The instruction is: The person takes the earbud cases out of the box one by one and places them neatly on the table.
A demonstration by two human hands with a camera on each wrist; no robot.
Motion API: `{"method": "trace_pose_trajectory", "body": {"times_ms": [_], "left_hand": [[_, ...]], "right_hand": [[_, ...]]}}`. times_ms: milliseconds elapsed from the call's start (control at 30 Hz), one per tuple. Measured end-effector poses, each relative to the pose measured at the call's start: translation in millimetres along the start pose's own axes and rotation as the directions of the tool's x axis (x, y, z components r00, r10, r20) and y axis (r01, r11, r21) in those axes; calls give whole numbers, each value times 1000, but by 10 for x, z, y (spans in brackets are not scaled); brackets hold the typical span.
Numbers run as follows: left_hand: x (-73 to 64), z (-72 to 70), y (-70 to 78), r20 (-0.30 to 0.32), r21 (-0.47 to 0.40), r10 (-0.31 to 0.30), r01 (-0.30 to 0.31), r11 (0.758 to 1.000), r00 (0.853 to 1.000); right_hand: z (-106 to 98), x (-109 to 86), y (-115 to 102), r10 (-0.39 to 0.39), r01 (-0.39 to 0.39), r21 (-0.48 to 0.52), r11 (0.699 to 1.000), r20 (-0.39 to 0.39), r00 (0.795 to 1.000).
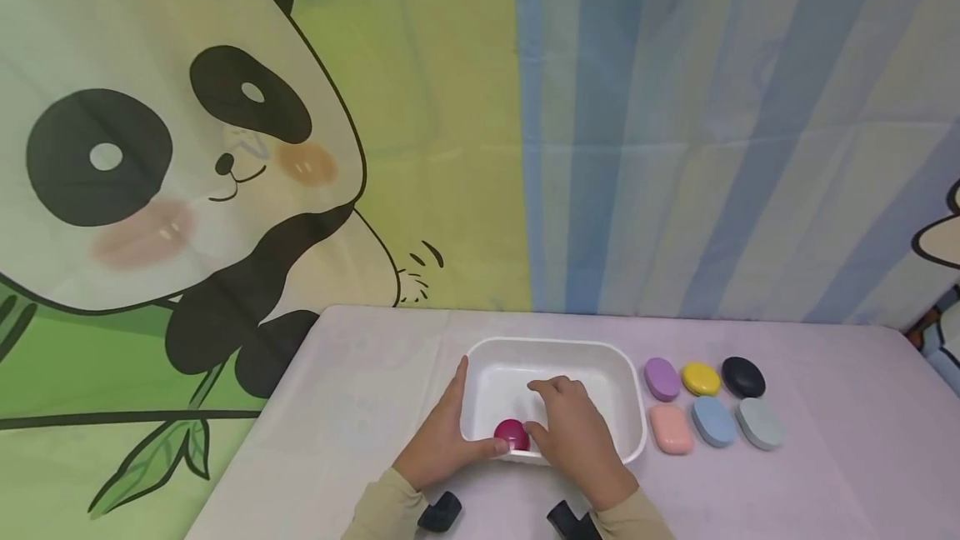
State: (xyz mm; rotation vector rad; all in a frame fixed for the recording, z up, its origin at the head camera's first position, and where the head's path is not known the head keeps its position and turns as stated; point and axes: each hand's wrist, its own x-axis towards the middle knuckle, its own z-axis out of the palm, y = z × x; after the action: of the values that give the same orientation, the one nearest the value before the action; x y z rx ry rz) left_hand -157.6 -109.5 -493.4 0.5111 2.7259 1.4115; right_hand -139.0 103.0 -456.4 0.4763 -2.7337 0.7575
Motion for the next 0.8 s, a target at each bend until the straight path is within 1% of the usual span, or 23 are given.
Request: {"method": "trace_pose_trajectory", "body": {"times_ms": [133, 267, 333, 467, 533, 633, 800], "left_hand": [[3, 3, 0, -1, 3, 0, 0, 1000, 1000], [0, -1, 9, -3, 15, -3, 3, 1000, 1000], [-1, -1, 12, -2, 20, -4, 4, 1000, 1000], [2, 1, 12, 4, 20, -17, 17, 1000, 1000], [3, 3, 8, 6, 21, -27, 26, 999, 1000], [5, 6, 0, 2, 22, -31, 31, 999, 1000], [0, 6, -26, -2, 16, -20, 20, 1000, 1000]], "right_hand": [[54, 46, -38, -5, 0, 61, 998, 80, 997], [57, 119, -70, -28, 11, 95, 995, 180, 983], [52, 164, -80, -53, 26, 114, 993, 244, 968], [61, 248, -68, -125, 68, 169, 983, 350, 928], [70, 284, -53, -147, 78, 191, 978, 381, 913], [77, 325, -33, -174, 89, 217, 972, 411, 895], [56, 345, 5, -209, 92, 267, 959, 449, 869]]}}
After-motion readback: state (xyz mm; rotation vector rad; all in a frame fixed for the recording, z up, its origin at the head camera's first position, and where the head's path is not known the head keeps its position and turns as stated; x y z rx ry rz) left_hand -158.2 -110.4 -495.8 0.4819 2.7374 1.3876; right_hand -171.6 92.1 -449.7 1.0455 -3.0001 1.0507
